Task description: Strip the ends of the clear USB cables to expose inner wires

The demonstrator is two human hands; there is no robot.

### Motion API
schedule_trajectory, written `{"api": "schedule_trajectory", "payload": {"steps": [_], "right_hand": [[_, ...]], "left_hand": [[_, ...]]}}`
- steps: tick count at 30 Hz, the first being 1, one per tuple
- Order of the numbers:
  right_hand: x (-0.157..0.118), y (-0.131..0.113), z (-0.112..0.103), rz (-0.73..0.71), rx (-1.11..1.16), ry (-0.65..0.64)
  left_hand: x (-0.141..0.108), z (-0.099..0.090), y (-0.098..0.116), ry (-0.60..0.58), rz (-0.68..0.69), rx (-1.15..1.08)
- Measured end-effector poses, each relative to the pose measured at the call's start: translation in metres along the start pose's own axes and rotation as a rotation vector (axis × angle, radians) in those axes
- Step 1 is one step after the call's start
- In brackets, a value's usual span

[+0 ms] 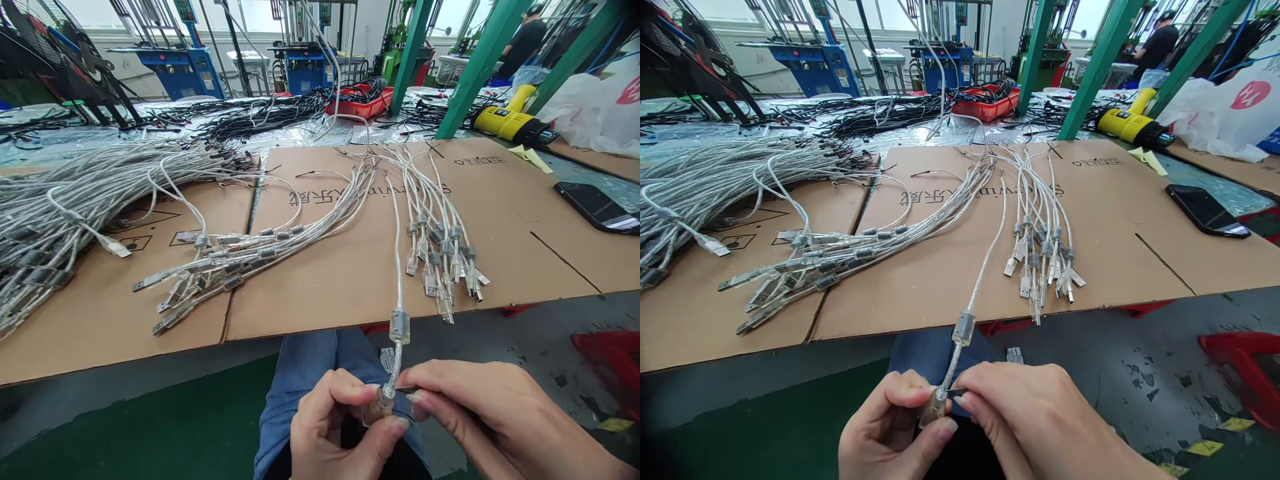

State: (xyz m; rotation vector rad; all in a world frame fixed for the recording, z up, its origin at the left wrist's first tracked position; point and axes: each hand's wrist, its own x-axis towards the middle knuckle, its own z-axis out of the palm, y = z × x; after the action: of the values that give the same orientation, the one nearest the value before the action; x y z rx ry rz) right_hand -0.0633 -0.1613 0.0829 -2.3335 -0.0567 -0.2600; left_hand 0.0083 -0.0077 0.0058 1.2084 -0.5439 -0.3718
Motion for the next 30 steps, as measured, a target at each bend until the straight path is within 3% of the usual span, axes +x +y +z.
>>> {"api": "schedule_trajectory", "payload": {"steps": [4,14,23,30], "right_hand": [[0.002,-0.002,0.001,-0.047,-0.176,0.002],[0.001,0.002,0.005,-0.137,-0.302,0.064],[0.002,0.003,0.008,-0.158,-0.306,0.110],[-0.004,0.003,0.008,-0.167,-0.308,0.125]], "left_hand": [[-0.001,0.002,0.000,-0.001,-0.001,0.015],[0.000,0.003,0.000,0.012,0.009,0.132],[0.006,0.013,0.003,0.108,0.193,0.195],[0.005,0.011,0.000,0.090,0.180,0.198]]}}
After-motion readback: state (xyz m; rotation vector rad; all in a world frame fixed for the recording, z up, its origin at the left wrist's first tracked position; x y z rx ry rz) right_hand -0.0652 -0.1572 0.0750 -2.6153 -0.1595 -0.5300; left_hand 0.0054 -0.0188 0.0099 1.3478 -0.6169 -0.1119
